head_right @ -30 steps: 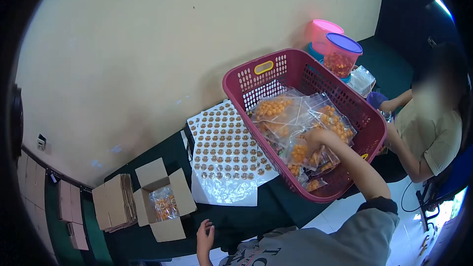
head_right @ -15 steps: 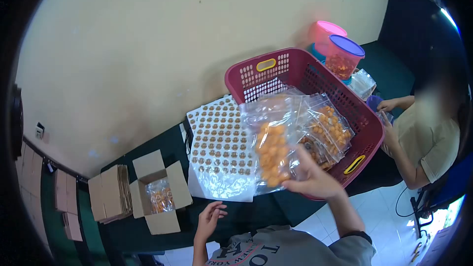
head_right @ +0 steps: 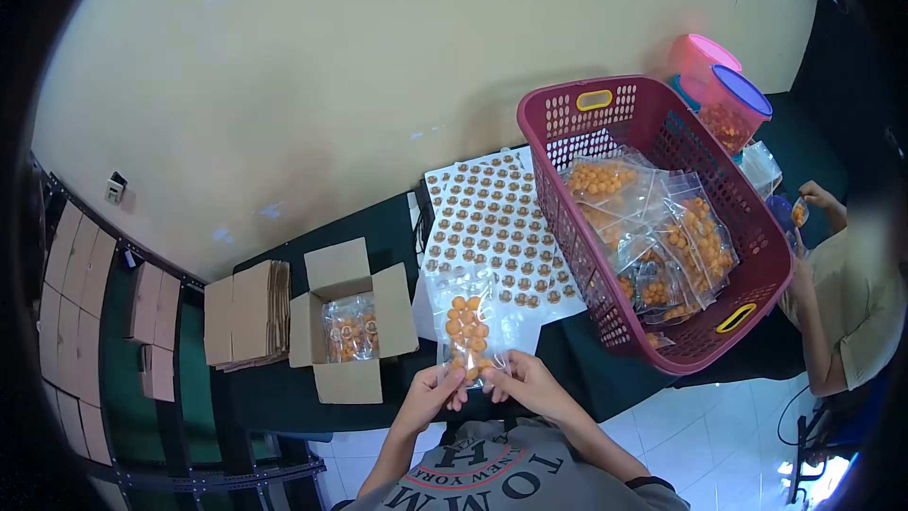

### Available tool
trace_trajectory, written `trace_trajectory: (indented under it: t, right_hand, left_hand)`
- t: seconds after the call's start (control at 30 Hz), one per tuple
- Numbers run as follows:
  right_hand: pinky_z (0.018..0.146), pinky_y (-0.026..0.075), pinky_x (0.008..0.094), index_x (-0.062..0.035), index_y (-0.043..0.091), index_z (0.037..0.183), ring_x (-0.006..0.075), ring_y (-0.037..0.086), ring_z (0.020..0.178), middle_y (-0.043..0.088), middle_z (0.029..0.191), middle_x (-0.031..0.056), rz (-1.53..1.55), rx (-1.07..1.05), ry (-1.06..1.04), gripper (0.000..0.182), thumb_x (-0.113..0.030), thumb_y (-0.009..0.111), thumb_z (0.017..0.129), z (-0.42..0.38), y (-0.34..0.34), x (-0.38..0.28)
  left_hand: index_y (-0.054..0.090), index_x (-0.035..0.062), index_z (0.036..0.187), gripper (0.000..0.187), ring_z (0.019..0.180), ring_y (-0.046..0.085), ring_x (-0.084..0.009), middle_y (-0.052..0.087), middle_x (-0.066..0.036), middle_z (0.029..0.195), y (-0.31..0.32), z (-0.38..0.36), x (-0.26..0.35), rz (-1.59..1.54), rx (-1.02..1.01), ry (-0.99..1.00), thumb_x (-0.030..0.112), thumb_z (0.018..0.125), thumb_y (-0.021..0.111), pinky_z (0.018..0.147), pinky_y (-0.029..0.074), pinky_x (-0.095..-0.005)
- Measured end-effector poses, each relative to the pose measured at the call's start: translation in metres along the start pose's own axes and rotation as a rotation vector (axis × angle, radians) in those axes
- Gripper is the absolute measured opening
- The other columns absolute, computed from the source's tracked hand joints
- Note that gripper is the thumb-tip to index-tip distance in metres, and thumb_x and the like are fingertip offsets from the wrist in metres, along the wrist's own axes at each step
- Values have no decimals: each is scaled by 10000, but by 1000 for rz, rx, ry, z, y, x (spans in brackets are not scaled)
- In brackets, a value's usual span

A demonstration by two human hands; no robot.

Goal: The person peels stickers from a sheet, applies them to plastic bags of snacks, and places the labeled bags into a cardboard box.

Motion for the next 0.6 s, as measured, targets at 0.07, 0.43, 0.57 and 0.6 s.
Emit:
trace_trajectory:
  t: [0.07,0.43,0.57,0.6]
  right_hand:
    - [514,379,163,-35,563,746,59,499,537,561,602,18,-7,-7,98,312,-308,488,876,3,8,18]
    - [502,363,176,-44,558,717,66,502,520,543,580,15,47,66,76,308,-301,491,872,23,39,29]
    - [524,378,178,-38,567,726,63,503,534,540,589,14,-73,39,105,306,-302,500,867,30,56,29]
    - [524,374,175,-39,570,727,60,494,543,537,599,8,-46,46,85,305,-301,500,867,33,60,35]
  left_hand:
    - [574,7,803,239,502,484,-46,558,-17,640,-7,-2,-6,-65,24,20,238,855,540,461,360,-162]
    - [577,44,803,175,550,453,-31,533,16,647,-37,-16,-29,-227,24,-112,218,820,594,488,333,-151]
    - [582,49,796,182,549,450,-27,533,22,643,-56,-16,-17,-138,66,-51,229,811,606,484,329,-149]
    - [585,50,807,170,548,455,-24,533,24,645,-59,-16,-15,-110,51,-42,219,812,605,483,339,-147]
Point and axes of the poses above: each hand's wrist, its own z-axis towards the middle knuckle, its own y-axis out of the palm, x = y × z, the point moved 10 cm from there along z, towards the middle knuckle
